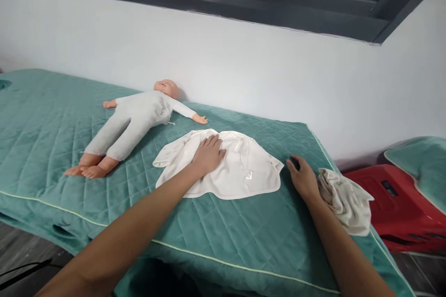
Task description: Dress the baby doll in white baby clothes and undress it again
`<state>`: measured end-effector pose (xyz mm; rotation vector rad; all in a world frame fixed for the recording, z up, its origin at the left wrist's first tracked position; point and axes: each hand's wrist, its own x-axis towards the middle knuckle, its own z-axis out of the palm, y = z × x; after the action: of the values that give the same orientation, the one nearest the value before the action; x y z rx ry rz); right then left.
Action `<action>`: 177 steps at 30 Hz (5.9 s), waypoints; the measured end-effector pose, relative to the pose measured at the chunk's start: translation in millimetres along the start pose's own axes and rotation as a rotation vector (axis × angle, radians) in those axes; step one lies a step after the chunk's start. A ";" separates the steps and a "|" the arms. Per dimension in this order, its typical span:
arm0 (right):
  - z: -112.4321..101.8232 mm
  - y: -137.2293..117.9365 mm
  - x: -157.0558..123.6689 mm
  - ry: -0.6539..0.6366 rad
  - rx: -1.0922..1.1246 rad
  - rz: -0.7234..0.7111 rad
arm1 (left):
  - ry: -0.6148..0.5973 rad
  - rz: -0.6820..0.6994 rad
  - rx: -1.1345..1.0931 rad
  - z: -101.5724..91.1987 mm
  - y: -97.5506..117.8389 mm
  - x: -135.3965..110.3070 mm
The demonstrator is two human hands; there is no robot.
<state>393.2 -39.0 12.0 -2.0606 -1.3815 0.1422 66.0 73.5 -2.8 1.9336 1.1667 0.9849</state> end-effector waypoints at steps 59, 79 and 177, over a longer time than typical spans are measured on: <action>-6.5 9.3 67.5 0.426 0.213 0.117 | -0.359 0.394 0.476 97.8 67.6 43.5; -4.2 8.8 52.2 0.314 -0.089 -0.001 | -0.368 0.384 0.535 103.6 69.6 53.8; 159.3 -216.5 25.4 -0.448 0.661 -0.316 | 0.194 -0.025 0.646 -65.3 -0.8 -45.5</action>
<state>165.5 106.0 15.2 -1.2877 -1.6190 0.8427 -4.6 42.4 17.0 2.3341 1.7815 0.8590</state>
